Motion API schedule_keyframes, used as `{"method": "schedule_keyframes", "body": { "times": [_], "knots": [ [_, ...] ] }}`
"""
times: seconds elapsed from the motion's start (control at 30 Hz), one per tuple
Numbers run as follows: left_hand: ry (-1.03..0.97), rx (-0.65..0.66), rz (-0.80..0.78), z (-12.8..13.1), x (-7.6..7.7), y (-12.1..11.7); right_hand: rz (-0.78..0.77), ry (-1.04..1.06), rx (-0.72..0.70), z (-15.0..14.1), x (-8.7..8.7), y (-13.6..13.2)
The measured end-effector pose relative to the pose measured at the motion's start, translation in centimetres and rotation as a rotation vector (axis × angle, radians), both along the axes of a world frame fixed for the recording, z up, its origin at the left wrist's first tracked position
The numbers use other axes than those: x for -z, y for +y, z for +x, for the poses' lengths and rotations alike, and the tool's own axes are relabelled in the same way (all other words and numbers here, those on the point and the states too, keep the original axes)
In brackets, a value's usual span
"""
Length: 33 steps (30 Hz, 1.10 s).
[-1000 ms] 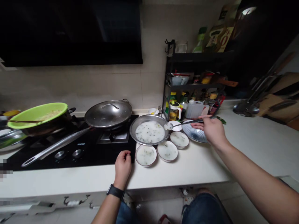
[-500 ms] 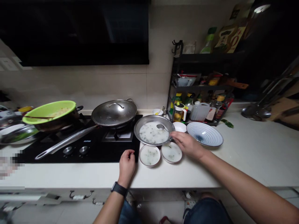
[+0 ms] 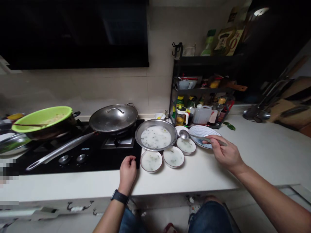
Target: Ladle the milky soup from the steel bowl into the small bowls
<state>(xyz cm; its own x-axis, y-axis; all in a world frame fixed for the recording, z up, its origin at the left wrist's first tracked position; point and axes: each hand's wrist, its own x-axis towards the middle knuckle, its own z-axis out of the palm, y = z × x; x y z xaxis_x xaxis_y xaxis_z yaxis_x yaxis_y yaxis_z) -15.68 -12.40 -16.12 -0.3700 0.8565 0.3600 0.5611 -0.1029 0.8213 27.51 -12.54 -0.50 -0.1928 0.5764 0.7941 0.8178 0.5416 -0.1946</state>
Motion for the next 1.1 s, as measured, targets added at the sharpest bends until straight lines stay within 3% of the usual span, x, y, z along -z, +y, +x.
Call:
{"method": "schedule_keyframes", "body": {
  "times": [0.27, 0.47, 0.6, 0.83, 1.1],
  "knots": [
    [0.006, -0.003, -0.002, -0.1, 0.2, 0.1, -0.17, 0.158, 0.022, 1.2, 2.5, 0.7],
    [0.009, 0.002, 0.0, -0.3, 0.4, 0.2, -0.394, 0.575, 0.018, 1.7, 3.4, 1.6],
    [-0.002, 0.005, -0.003, -0.2, 0.4, 0.2, -0.453, 0.857, -0.009, 2.5, 3.7, 2.6],
    [-0.012, 0.01, -0.006, -0.1, 0.2, 0.1, -0.542, 1.16, 0.089, 2.0, 1.5, 2.5],
    [-0.022, 0.009, -0.016, -0.1, 0.3, 0.0, -0.532, 1.177, 0.032, -1.9, -2.0, 4.6]
  ]
}}
